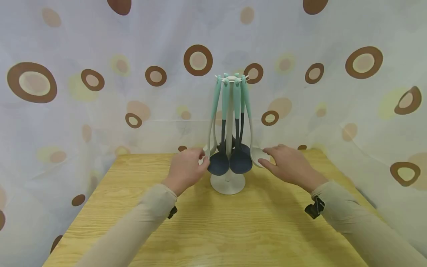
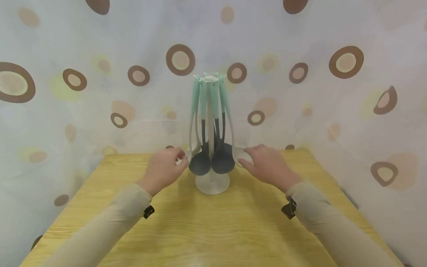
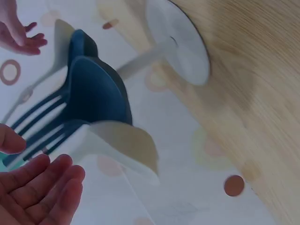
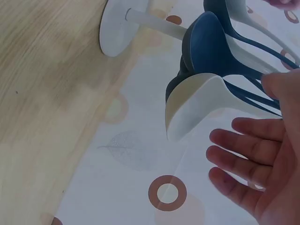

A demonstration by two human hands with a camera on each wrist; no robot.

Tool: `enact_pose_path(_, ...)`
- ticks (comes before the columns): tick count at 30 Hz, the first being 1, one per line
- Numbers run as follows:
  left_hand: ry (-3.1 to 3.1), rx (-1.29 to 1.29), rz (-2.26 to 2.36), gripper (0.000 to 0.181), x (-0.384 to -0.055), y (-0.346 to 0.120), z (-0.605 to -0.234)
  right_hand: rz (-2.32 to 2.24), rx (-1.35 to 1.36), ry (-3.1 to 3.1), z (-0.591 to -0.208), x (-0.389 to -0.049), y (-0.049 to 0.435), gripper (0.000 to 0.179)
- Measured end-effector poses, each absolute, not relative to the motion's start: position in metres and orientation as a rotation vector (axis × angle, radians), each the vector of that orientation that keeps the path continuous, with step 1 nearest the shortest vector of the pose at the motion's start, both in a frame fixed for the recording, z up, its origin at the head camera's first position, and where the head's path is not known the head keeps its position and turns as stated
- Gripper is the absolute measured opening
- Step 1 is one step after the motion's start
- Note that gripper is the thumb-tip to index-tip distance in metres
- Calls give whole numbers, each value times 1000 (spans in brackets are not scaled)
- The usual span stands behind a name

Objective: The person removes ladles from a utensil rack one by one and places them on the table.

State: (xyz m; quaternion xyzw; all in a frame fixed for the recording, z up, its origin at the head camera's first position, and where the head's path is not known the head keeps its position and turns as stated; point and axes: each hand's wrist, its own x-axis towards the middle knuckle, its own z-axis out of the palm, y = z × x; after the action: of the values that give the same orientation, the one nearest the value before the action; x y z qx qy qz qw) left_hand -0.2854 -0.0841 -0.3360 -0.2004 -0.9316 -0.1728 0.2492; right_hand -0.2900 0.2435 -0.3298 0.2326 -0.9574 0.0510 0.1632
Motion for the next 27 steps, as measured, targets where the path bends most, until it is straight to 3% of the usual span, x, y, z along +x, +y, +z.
enact_pose_path(5,-2590,-637,-630,26,-287,-53,-328,135,695,-2608,-336,-283,243,22)
enact_pose_path(12,-2599,-499,-847,52,-302,-25,-324,116,771,-2551,-343,-277,236,18)
enact_pose_path(21,-2524,-336,-1143,53,-321,-11,-322,128,778,-2572,-346,-272,235,18)
enact_pose_path(27,-2454,-325,-1247,38,-332,-1,-319,125,769,-2571,-347,-271,236,18)
